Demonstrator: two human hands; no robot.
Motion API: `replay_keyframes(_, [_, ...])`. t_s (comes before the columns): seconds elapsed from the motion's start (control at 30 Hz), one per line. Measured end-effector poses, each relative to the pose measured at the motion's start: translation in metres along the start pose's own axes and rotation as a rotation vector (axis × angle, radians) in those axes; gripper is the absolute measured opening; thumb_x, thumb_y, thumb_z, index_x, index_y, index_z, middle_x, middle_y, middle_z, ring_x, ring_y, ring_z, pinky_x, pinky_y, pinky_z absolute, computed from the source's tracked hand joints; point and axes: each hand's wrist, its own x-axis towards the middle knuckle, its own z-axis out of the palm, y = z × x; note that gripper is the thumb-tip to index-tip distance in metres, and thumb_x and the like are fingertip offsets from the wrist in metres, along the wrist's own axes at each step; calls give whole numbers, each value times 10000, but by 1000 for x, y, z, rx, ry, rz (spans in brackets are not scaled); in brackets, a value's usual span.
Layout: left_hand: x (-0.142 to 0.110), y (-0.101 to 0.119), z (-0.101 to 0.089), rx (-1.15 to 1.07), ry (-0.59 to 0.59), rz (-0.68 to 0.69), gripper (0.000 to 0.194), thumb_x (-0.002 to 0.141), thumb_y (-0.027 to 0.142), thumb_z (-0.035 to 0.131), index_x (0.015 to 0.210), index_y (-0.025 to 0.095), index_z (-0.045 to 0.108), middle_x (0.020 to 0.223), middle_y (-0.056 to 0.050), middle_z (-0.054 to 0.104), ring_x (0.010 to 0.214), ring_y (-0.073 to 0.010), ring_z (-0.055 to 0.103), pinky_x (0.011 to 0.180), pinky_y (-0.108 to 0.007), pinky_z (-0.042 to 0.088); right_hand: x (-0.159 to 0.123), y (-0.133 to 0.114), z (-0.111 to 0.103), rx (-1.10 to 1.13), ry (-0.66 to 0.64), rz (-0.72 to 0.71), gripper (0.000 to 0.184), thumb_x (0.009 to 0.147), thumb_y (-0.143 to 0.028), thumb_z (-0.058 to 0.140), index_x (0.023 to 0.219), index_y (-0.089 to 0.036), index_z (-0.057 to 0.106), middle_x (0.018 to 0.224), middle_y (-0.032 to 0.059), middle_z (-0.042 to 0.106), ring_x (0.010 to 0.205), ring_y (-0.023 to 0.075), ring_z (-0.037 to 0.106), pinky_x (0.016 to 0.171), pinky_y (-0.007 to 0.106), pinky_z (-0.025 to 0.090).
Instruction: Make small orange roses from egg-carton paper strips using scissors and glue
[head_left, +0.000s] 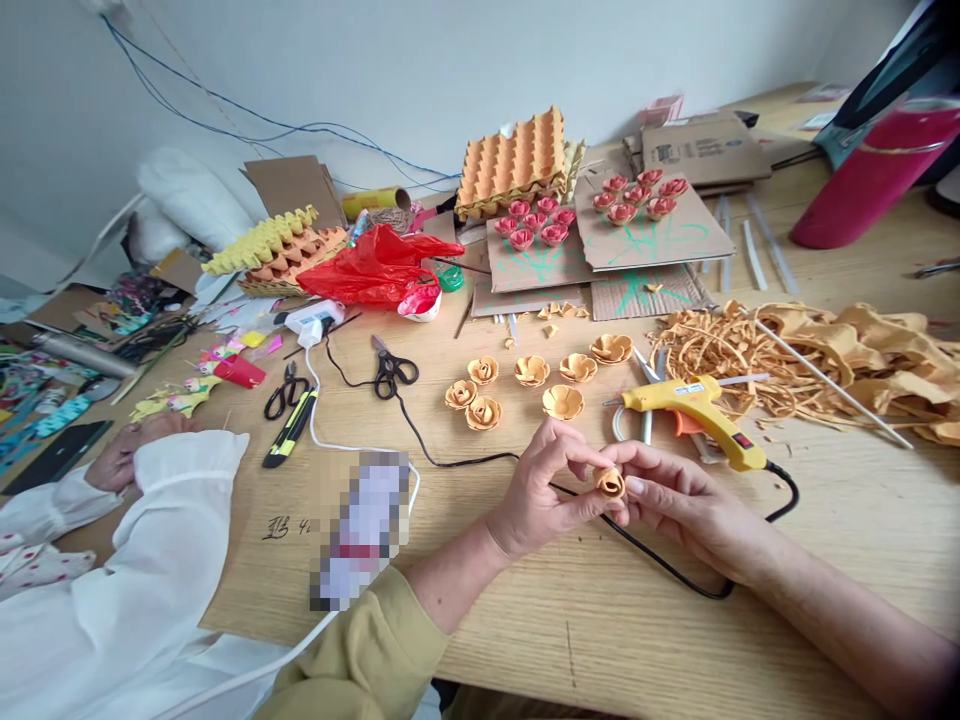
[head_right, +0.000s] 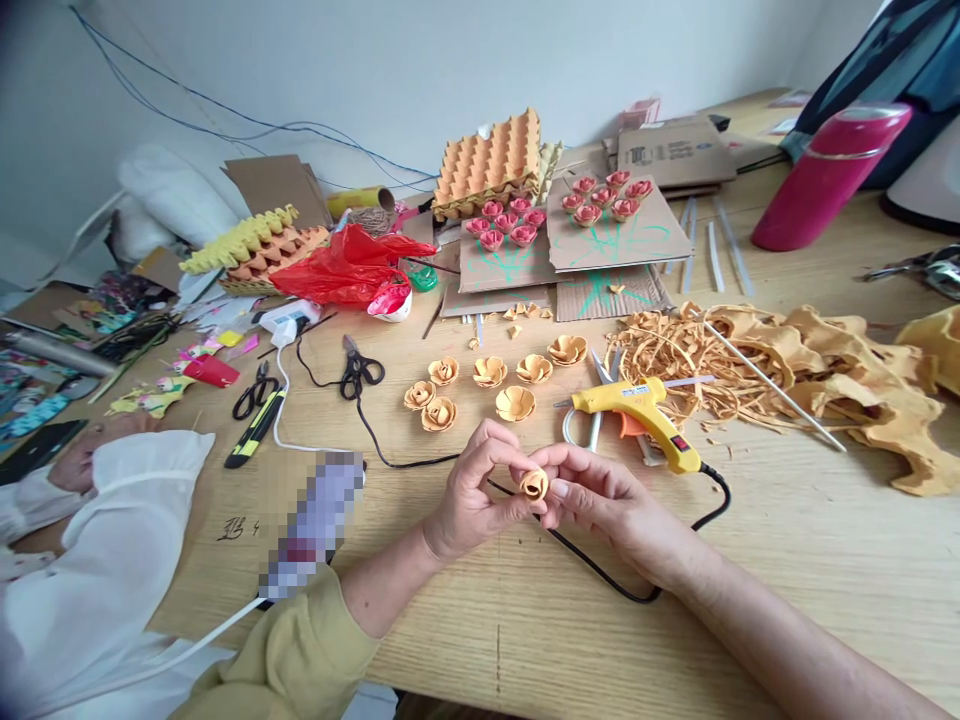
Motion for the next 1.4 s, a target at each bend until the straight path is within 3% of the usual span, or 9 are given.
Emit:
replay_keyframes(0.13, [1,0,0,-3,-22,23,248,867,375,739,1002,192,640,870,-15,525,787,-124,540,742,-276,507,-2,-1,0,-45,27,-21,169,929,-320,672,1086,-284,723,868,-22,656,750,75,587,754,227,460])
replay_keyframes(0.7, [1,-1,-1,48,-17,6,250,841,345,767,989,184,646,872,-14,557,778,-125,557,751,-277,516,-1,1,-2,-118,79,-10,199,915,-385,678,1044,-234,688,886,2,654,739,102,595,749,267,481])
replay_keyframes(0.87, [3,3,-1,105,34,4,217,827,282,768,972,179,645,884,-23,589,789,-132,577,740,-277,531,-1,1,-5,-226,83,-21,234,942,-403,635,1108,-240,648,864,1,647,751,115,609,768,280,490])
replay_keyframes(1.1, [4,5,3,332,52,-2,164,875,169,665,1039,184,661,921,-35,635,745,-116,595,723,-264,557,3,-5,-5,-406,238,-142,390,881,-518,669,1142,-232,623,894,30,671,735,146,623,747,316,527])
replay_keyframes(1.23, [2,5,3,407,21,-8,195,895,243,671,1081,185,675,936,-45,650,728,-118,596,736,-280,565,5,-6,-2,-482,249,-148,376,851,-543,687,1054,-229,638,932,47,671,741,155,611,730,320,539])
replay_keyframes(1.4, [1,6,2,339,2,-61,254,879,335,716,1081,183,688,912,-43,659,679,-110,557,672,-266,540,4,-6,0,-496,213,-133,403,838,-578,682,1033,-227,649,897,40,669,720,159,602,713,323,537])
